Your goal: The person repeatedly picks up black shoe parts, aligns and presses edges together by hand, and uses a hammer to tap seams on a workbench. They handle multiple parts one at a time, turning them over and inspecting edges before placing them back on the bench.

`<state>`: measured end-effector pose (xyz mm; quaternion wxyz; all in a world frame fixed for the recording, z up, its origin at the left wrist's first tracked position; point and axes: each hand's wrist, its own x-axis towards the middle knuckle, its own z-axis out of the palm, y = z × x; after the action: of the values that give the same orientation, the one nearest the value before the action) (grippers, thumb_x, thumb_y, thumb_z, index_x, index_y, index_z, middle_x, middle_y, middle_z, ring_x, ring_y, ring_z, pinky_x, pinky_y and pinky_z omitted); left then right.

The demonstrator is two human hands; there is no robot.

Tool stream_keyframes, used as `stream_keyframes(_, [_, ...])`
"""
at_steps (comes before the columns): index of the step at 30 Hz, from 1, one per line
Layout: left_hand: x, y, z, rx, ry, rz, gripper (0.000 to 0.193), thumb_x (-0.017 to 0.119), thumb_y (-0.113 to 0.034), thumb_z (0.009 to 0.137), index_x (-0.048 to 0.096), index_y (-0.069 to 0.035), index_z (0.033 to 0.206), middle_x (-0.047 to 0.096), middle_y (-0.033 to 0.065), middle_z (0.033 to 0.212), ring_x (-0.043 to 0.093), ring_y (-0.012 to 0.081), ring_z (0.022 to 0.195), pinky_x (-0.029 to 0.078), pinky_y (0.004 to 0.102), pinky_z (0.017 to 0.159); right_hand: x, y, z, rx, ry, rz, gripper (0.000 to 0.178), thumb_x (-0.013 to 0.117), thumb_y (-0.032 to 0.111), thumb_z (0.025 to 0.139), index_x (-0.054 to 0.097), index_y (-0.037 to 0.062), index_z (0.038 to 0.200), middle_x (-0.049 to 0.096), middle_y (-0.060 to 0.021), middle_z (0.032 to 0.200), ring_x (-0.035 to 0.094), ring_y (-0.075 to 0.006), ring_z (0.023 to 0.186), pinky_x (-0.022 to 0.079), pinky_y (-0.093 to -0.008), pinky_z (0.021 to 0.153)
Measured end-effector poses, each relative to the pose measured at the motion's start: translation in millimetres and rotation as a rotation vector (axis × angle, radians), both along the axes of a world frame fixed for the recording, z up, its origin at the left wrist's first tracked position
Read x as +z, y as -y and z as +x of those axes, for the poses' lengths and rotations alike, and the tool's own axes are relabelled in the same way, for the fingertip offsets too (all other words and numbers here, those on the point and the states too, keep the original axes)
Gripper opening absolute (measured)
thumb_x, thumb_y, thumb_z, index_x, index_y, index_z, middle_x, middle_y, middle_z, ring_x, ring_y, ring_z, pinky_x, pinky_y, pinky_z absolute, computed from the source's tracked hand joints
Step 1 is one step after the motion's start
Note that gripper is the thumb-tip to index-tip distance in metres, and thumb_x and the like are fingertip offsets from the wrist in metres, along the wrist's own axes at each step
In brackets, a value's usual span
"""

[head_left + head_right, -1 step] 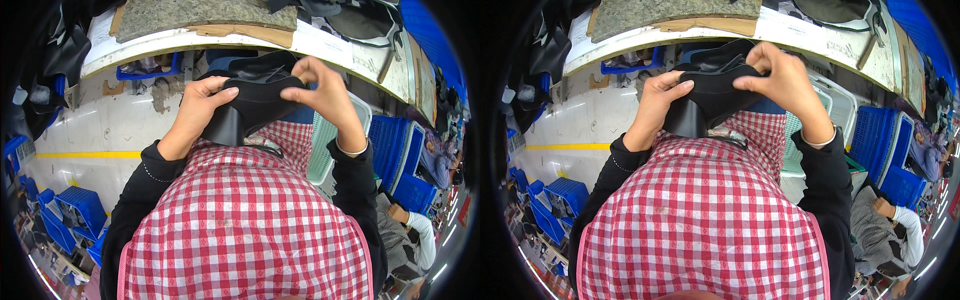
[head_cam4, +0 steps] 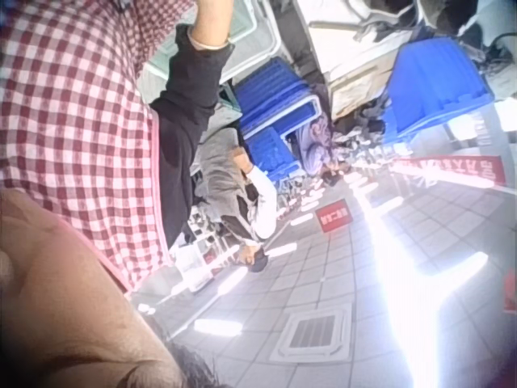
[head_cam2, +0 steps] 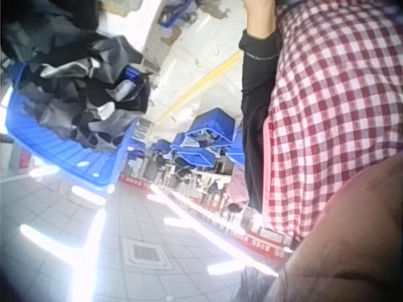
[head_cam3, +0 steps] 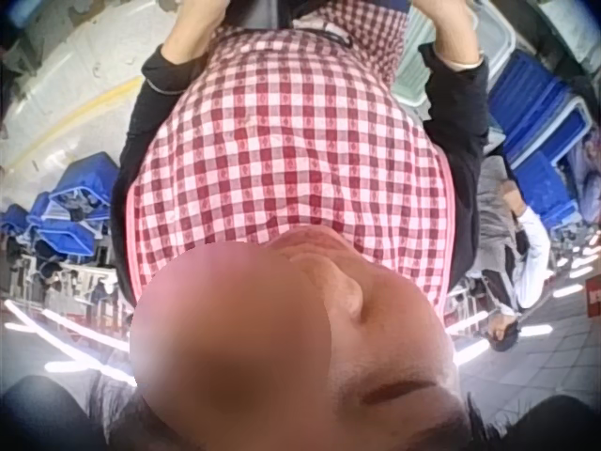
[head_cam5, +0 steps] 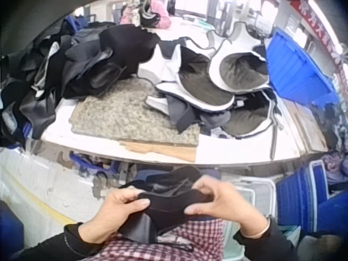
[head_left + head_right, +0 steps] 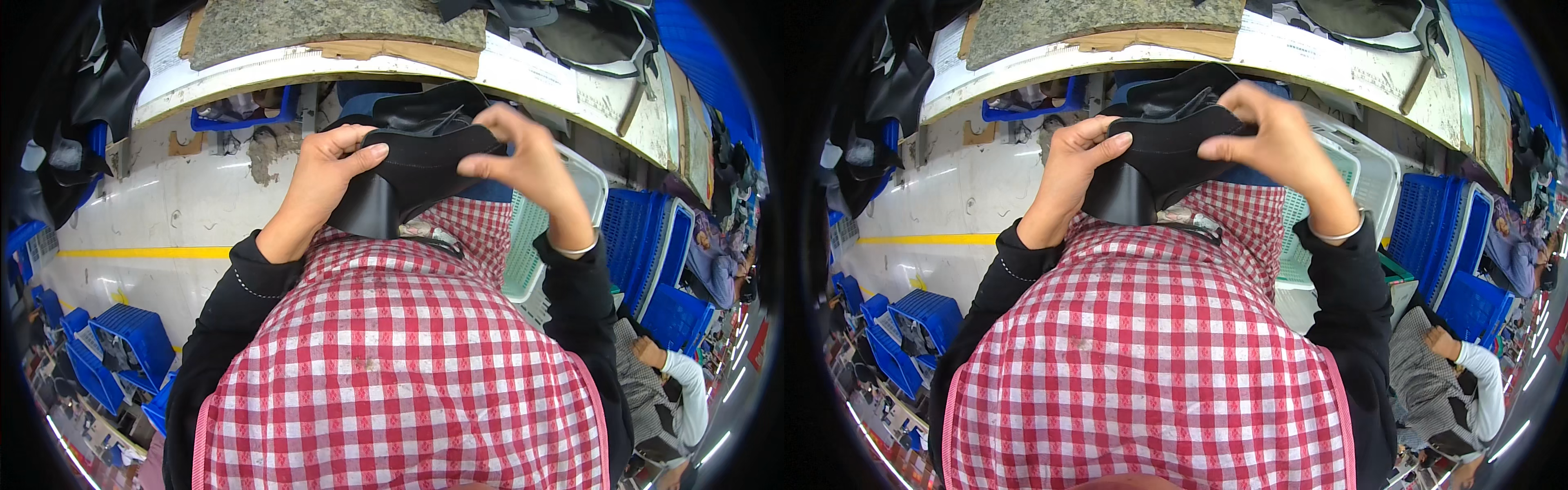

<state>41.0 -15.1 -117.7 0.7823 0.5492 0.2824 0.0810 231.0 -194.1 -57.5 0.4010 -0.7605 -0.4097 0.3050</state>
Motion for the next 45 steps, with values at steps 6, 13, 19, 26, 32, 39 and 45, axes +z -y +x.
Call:
stream_keyframes(6, [5.6,-17.5,-2.6,-0.306,0.113,0.226,0.025,0.076,-0.005,0.094,0.075,0.001,0.118,0.073,0.001,0.104,0.066,0.0084,0.093,0.053,0.0244,0.087,5.0,31.6,-24.0,-0.044,0.222,-0.139,0.049,0.089,0.03,0.082,0.069,-0.0006,0.114,0.072,-0.0165,0.082,0.071,-0.0297,0.078,0.055,-0.0377,0.069])
stream_keyframes(13, [17.3,-30.1,28.3,-0.663,0.011,0.067,0.03,0.083,-0.006,0.087,0.077,0.002,0.115,0.077,0.0028,0.097,0.068,0.0083,0.086,0.056,0.0252,0.08,-1.9,26.1,-14.2,0.064,0.121,-0.144,0.046,0.086,0.026,0.083,0.069,-0.0019,0.115,0.073,-0.0169,0.082,0.071,-0.0297,0.077,0.056,-0.0396,0.071])
stream_keyframes(19, [25.5,-20.3,39.4,-0.635,-0.131,0.009,0.024,0.083,-0.003,0.084,0.079,0.002,0.108,0.078,0.0051,0.094,0.069,0.009,0.081,0.056,0.0256,0.079,-9.0,21.7,-12.1,0.05,0.16,-0.182,0.054,0.087,0.034,0.081,0.071,0.0,0.119,0.074,-0.0214,0.085,0.074,-0.0393,0.081,0.056,-0.0445,0.073])
stream_keyframes(26, [22.5,-5.8,33.8,-0.49,-0.114,0.067,0.019,0.082,-0.001,0.084,0.08,0.001,0.103,0.078,0.0043,0.091,0.069,0.0081,0.081,0.057,0.0252,0.078,-9.4,18.0,-7.7,0.047,0.126,-0.195,0.051,0.087,0.032,0.081,0.071,0.0017,0.118,0.075,-0.0208,0.088,0.073,-0.0399,0.084,0.056,-0.0445,0.074])
stream_keyframes(32, [18.5,-4.9,38.2,-0.549,-0.006,0.22,0.024,0.082,-0.002,0.086,0.079,0.0,0.111,0.078,0.0014,0.095,0.068,0.0063,0.086,0.056,0.0239,0.081,-5.3,18.9,-14.9,-0.008,0.057,-0.203,0.047,0.087,0.03,0.082,0.07,0.0021,0.115,0.075,-0.0209,0.09,0.073,-0.0404,0.086,0.056,-0.0444,0.076])
stream_keyframes(39, [11.5,2.3,36.2,-0.483,0.167,0.209,0.045,0.082,-0.002,0.086,0.072,-0.002,0.129,0.075,0.0059,0.117,0.068,0.0102,0.1,0.057,0.027,0.089,-13.5,35.5,-24.6,-0.261,-0.145,0.083,0.028,0.083,0.013,0.09,0.059,0.0032,0.1,0.065,-0.0018,0.085,0.06,-0.0077,0.081,0.051,-0.0253,0.073])
stream_keyframes(45, [10.4,-2.3,40.1,-0.606,0.162,0.229,0.049,0.079,0.0,0.088,0.068,-0.002,0.136,0.074,0.0061,0.119,0.068,0.0108,0.101,0.057,0.0272,0.09,-20.5,46.4,-26.8,-0.276,-0.204,0.157,0.026,0.079,0.008,0.093,0.056,0.0041,0.105,0.062,0.0021,0.086,0.056,-0.0043,0.08,0.047,-0.0211,0.073])
